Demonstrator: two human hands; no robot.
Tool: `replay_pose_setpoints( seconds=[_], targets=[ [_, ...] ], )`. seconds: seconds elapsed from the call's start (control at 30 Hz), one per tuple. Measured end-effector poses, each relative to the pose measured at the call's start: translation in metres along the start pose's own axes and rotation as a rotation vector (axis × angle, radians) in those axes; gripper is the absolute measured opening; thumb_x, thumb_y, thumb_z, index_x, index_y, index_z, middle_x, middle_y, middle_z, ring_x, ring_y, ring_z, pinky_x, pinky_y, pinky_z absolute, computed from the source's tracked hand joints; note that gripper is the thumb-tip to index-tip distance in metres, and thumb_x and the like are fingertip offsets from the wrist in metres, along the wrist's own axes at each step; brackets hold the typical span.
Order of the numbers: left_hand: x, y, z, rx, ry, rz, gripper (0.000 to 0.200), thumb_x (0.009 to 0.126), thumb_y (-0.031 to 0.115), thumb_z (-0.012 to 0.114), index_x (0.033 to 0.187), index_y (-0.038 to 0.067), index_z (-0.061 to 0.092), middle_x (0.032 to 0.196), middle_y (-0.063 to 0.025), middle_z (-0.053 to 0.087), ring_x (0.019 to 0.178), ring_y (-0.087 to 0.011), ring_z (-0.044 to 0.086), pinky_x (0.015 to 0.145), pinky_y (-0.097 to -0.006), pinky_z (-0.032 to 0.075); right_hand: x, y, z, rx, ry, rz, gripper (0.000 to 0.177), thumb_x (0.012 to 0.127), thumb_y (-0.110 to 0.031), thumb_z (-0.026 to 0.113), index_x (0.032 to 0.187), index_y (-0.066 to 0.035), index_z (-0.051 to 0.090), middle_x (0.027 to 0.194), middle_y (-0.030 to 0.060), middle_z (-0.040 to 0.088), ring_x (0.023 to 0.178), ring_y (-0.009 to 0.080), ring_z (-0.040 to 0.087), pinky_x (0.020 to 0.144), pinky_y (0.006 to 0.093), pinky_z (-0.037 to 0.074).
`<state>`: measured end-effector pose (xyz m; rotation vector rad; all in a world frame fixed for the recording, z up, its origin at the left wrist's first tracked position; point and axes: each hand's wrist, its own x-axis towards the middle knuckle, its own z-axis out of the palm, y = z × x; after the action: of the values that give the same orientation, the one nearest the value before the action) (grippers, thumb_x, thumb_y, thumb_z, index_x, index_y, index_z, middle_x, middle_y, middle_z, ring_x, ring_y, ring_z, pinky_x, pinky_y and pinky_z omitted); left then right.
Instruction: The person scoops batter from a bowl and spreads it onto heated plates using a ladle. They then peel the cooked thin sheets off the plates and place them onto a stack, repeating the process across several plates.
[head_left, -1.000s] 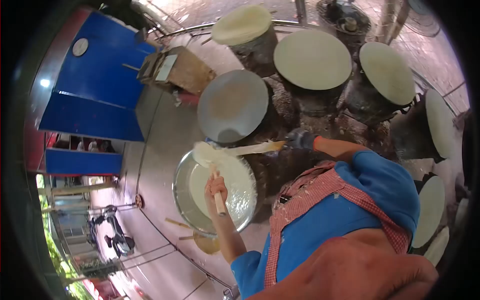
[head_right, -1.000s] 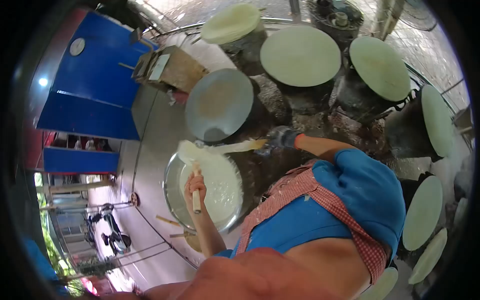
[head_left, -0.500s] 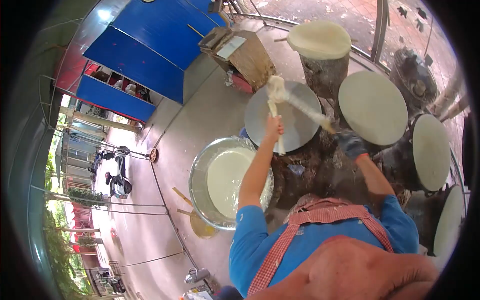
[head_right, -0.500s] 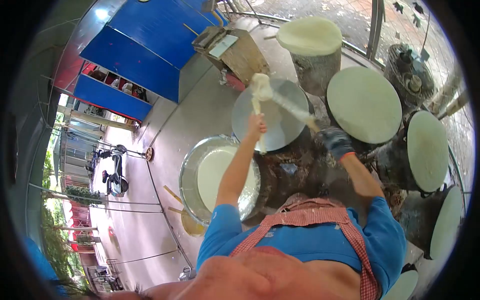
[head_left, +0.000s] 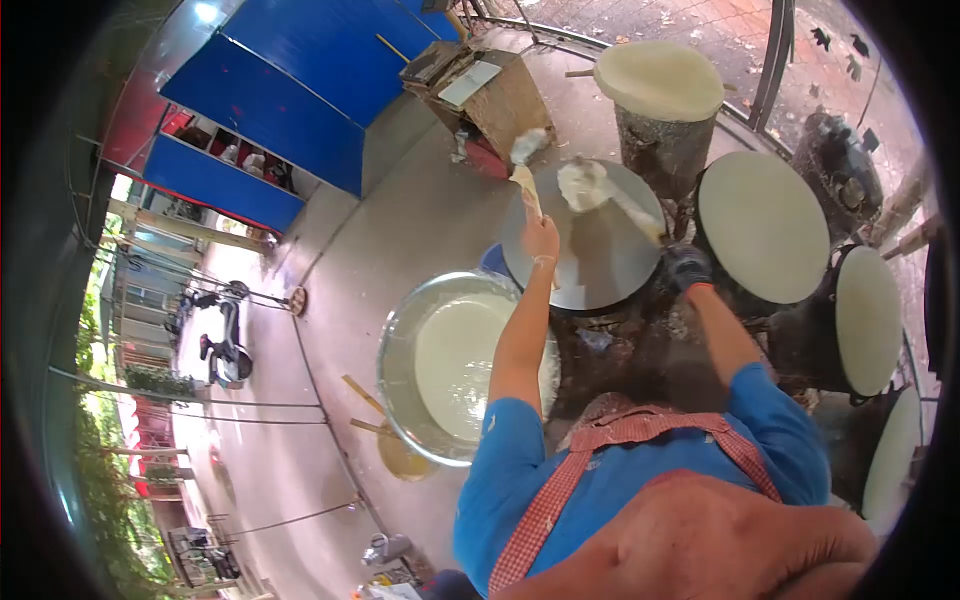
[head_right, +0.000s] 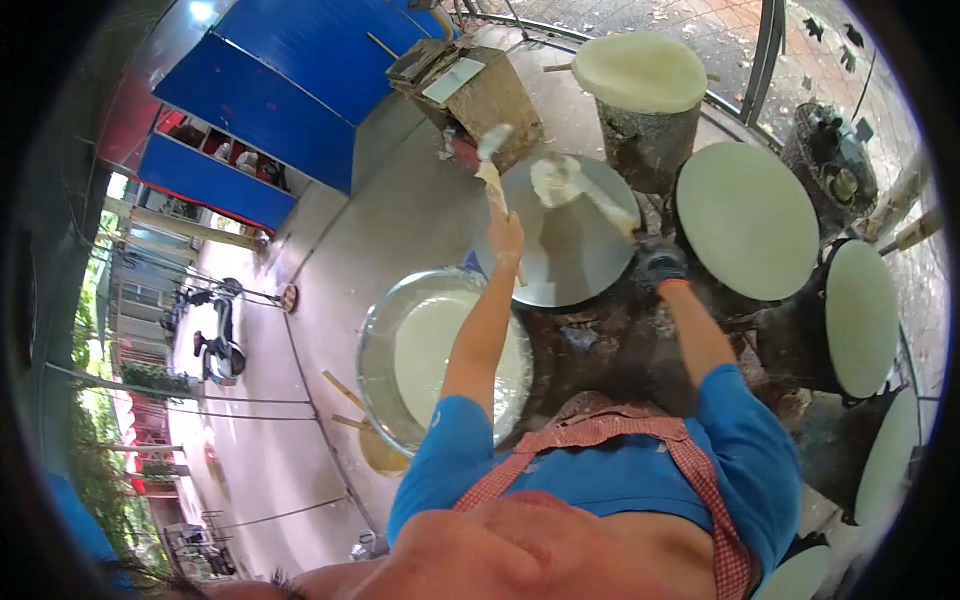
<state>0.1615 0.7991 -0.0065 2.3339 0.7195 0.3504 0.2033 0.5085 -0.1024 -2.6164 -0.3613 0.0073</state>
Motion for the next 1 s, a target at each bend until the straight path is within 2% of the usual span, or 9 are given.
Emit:
replay_pose_setpoints(
  seconds=[0.17, 0.27, 0.33, 0.37, 0.43, 0.57, 0.7, 0.77, 1.0],
  targets=[
    [-0.014, -0.04, -0.047, -0.3, 0.418, 0.48, 0.061, 0.072, 0.005, 0.047, 0.129, 0.009, 0.025, 0.101, -0.0172, 0.055, 0.09, -0.0314, 0.054, 0.078, -0.0375, 0.041, 0.004, -0.053, 0.026, 0.774, -0.125, 0.258, 0.038, 0.079, -0.034, 0.047, 0.103, -0.006, 0.055, 0.094, 0.0142, 0.059, 0.086, 0.0274, 0.056, 0.076, 0.0344, 0.042],
    [-0.083, -0.083, -0.047, -0.331, 0.112, 0.33, 0.062, 0.072, -0.001, 0.045, 0.129, 0.01, 0.026, 0.112, -0.0194, 0.049, 0.103, -0.0296, 0.049, 0.085, -0.0326, 0.038, 0.04, -0.054, 0.071, 0.239, -0.16, -0.014, 0.034, 0.079, -0.032, 0.043, 0.104, -0.012, 0.054, 0.099, 0.0147, 0.056, 0.091, 0.0276, 0.053, 0.075, 0.0371, 0.041],
    [-0.139, -0.07, -0.088, -0.439, -0.288, -0.328, 0.063, 0.072, -0.003, 0.046, 0.13, 0.011, 0.026, 0.12, -0.0197, 0.042, 0.113, -0.0279, 0.04, 0.091, -0.0301, 0.032, 0.051, -0.013, 0.068, 0.021, -0.055, -0.197, 0.034, 0.081, -0.035, 0.039, 0.102, -0.013, 0.055, 0.098, 0.014, 0.057, 0.092, 0.0267, 0.052, 0.076, 0.036, 0.041],
    [-0.152, -0.143, -0.056, -0.188, -0.06, 0.088, 0.065, 0.072, -0.005, 0.047, 0.13, 0.012, 0.024, 0.118, -0.0183, 0.045, 0.094, -0.0247, 0.053, 0.078, -0.03, 0.042, 0.027, -0.055, -0.025, 0.099, -0.194, -0.041, 0.038, 0.081, -0.039, 0.038, 0.104, -0.012, 0.053, 0.103, 0.012, 0.055, 0.098, 0.0241, 0.049, 0.08, 0.0348, 0.04],
    [-0.178, -0.166, -0.061, -0.036, 0.01, 0.223, 0.068, 0.071, -0.005, 0.047, 0.131, 0.013, 0.022, 0.124, -0.0154, 0.039, 0.094, -0.024, 0.053, 0.077, -0.0292, 0.042, 0.044, 0.027, 0.074, 0.432, -0.22, 0.163, 0.036, 0.081, -0.038, 0.04, 0.102, -0.013, 0.055, 0.103, 0.0119, 0.055, 0.097, 0.0237, 0.05, 0.08, 0.0346, 0.04],
    [-0.195, -0.16, -0.075, -0.329, -0.192, -0.139, 0.07, 0.069, -0.007, 0.048, 0.131, 0.012, 0.023, 0.124, -0.0172, 0.039, 0.115, -0.0268, 0.038, 0.091, -0.0298, 0.032, -0.009, -0.061, 0.069, 0.16, 0.093, -0.075, 0.032, 0.08, -0.033, 0.044, 0.103, -0.014, 0.055, 0.108, 0.0119, 0.053, 0.095, 0.0221, 0.051, 0.08, 0.0342, 0.041],
    [-0.203, -0.163, -0.09, -0.234, -0.191, -0.015, 0.07, 0.069, -0.005, 0.047, 0.131, 0.014, 0.021, 0.127, -0.016, 0.035, 0.108, -0.0289, 0.045, 0.086, -0.03, 0.036, -0.002, -0.041, 0.031, 0.159, -0.261, -0.355, 0.037, 0.081, -0.025, 0.045, 0.113, -0.005, 0.046, 0.114, 0.0153, 0.047, 0.096, 0.0239, 0.051, 0.079, 0.029, 0.042],
    [-0.194, -0.155, -0.09, -0.143, -0.174, 0.018, 0.069, 0.07, -0.003, 0.047, 0.131, 0.015, 0.022, 0.126, -0.0163, 0.037, 0.106, -0.0297, 0.046, 0.085, -0.0313, 0.037, 0.004, -0.021, -0.002, 1.248, -0.336, 0.167, 0.035, 0.081, -0.023, 0.045, 0.109, -0.001, 0.05, 0.108, 0.0175, 0.051, 0.092, 0.0234, 0.053, 0.073, 0.0275, 0.046],
    [-0.195, -0.108, -0.101, -0.301, -0.317, -0.44, 0.07, 0.069, -0.002, 0.048, 0.131, 0.022, 0.024, 0.119, -0.016, 0.045, 0.085, -0.026, 0.056, 0.071, -0.0317, 0.045, -0.014, -0.055, 0.039, 0.857, -0.362, -0.237, 0.025, 0.077, -0.012, 0.052, 0.101, -0.006, 0.056, 0.095, 0.0078, 0.056, 0.076, 0.0126, 0.054, 0.059, 0.0283, 0.048]
  ],
)
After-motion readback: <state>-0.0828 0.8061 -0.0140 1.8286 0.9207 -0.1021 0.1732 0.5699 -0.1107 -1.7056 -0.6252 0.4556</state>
